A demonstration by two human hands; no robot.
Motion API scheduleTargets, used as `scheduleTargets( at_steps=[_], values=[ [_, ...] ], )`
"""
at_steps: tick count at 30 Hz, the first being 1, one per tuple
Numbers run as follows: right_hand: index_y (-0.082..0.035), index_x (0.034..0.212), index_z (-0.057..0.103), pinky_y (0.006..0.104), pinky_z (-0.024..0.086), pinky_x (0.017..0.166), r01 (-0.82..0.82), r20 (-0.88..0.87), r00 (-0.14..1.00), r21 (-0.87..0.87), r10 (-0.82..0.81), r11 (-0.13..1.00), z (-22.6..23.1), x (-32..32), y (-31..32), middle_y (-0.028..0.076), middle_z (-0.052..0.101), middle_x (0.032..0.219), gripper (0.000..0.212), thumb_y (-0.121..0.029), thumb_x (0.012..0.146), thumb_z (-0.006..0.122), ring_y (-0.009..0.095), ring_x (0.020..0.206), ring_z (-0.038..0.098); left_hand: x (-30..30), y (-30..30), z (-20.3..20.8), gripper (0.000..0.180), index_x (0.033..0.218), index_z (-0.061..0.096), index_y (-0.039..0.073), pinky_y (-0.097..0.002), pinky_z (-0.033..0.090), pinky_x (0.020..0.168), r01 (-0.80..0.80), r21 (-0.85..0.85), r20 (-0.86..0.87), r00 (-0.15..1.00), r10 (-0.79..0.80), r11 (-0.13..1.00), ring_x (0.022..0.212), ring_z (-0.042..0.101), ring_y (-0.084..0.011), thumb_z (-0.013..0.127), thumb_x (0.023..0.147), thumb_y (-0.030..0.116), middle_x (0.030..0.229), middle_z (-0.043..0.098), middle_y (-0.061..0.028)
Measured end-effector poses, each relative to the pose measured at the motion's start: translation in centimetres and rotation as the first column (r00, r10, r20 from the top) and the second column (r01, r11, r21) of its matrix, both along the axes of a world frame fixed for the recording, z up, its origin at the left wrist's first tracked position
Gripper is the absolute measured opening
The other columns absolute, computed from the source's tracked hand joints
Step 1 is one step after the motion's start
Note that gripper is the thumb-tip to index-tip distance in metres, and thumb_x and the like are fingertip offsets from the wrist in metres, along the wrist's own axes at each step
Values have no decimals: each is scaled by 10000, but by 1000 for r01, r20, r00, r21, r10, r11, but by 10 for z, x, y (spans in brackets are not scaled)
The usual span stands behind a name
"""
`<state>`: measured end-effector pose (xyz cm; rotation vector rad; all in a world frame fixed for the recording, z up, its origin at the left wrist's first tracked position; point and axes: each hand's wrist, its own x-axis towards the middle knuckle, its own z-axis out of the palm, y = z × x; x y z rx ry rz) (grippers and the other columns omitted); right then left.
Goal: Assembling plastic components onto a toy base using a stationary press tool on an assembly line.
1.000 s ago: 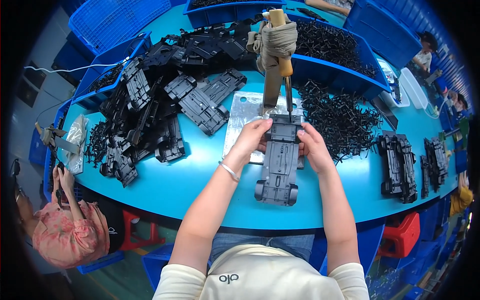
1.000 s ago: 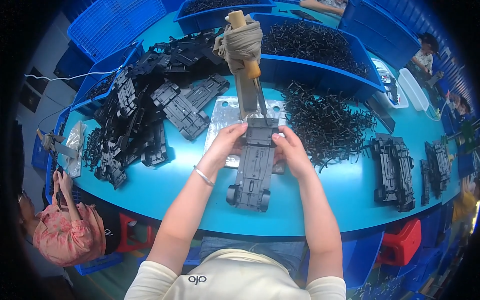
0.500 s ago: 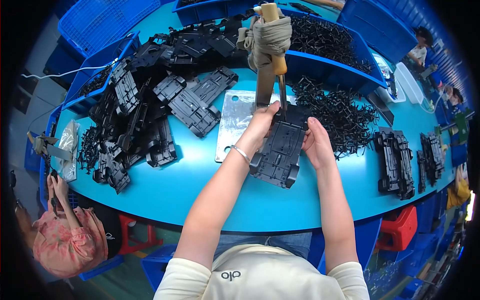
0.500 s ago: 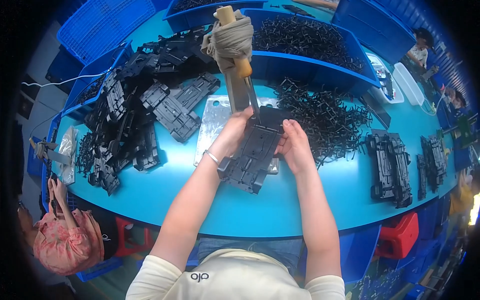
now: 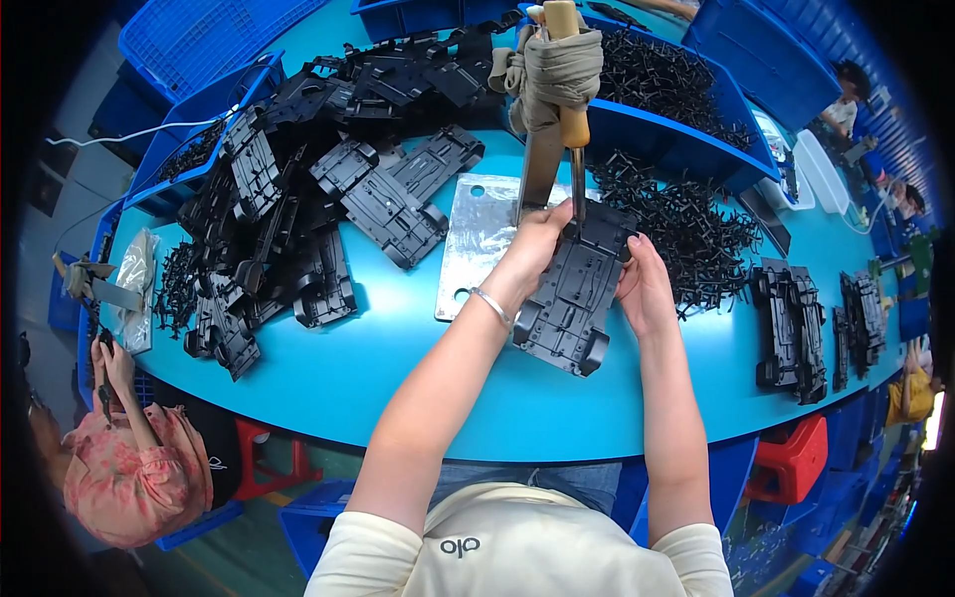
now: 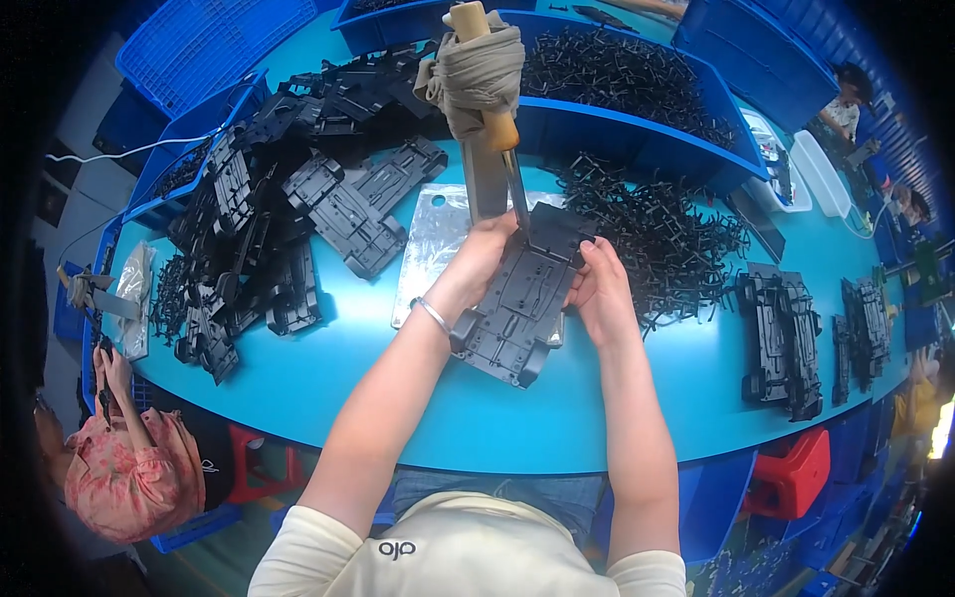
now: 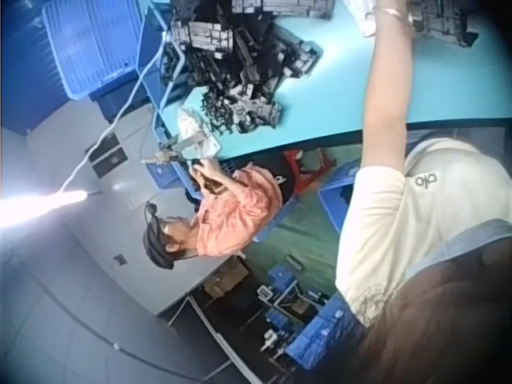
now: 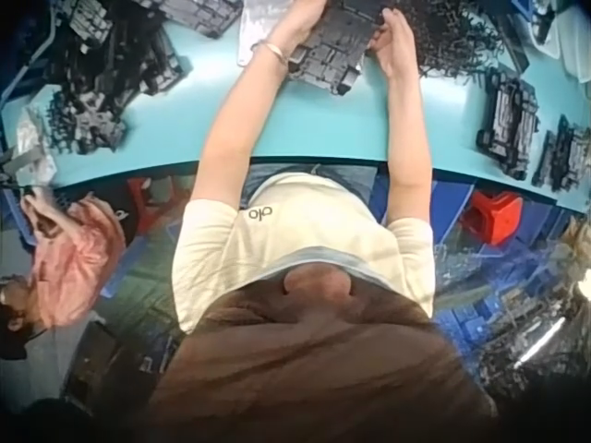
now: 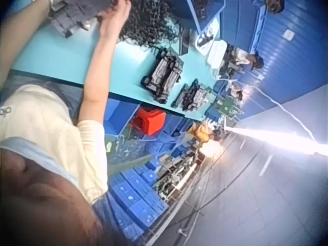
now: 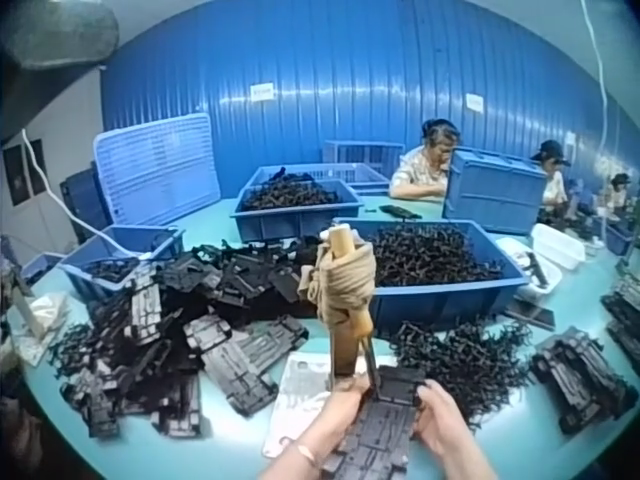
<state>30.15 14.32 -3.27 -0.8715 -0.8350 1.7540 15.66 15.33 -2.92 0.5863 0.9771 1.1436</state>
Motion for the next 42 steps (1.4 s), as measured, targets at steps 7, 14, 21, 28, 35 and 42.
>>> scheduleTargets(
  at_steps=[7,14,21,28,35,42],
  values=[
    [-73,905,381,231,409,428,21,-8,1000,7,-21,1000,1,0,0,37,508,748,181,-214,793,398,114,591,509,0,-2,6,265,853,506,23,-218,416,556,33,-41,16,999,-32,999,633,520,-112,390,814,258,738,539,-48],
    [-69,897,382,234,403,425,35,6,999,2,-35,999,3,-1,-1,40,502,734,186,-220,791,402,113,577,497,1,-2,6,280,824,508,12,-218,437,509,4,-42,28,1000,-3,999,579,537,-113,408,809,273,697,549,-51],
    [-67,886,378,235,397,417,23,7,1000,6,-23,1000,5,-1,-1,41,500,728,182,-221,791,400,114,574,496,2,-5,11,290,830,508,10,-222,436,508,-24,-62,22,999,25,998,577,536,-117,411,807,282,699,548,-54],
    [-66,887,374,233,394,404,17,-3,1000,19,-17,1000,4,0,-2,41,501,727,182,-218,791,397,115,565,500,-1,-4,11,278,866,500,20,-229,412,569,40,-42,-38,998,-42,998,644,511,-122,380,813,265,754,535,-54],
    [-63,907,373,231,396,400,24,-8,1000,39,-24,999,2,-1,-3,47,500,738,189,-213,792,384,114,562,501,-2,-2,9,272,873,492,31,-251,387,668,71,-36,-72,995,-73,997,754,485,-125,341,828,253,830,519,-53],
    [-62,948,363,237,416,423,25,22,999,38,-26,999,0,-4,-4,70,509,795,212,-211,798,367,136,626,525,-19,9,-6,332,922,479,68,-193,376,566,211,-22,-34,977,-212,977,647,460,-61,396,788,361,731,487,13]
  ],
)
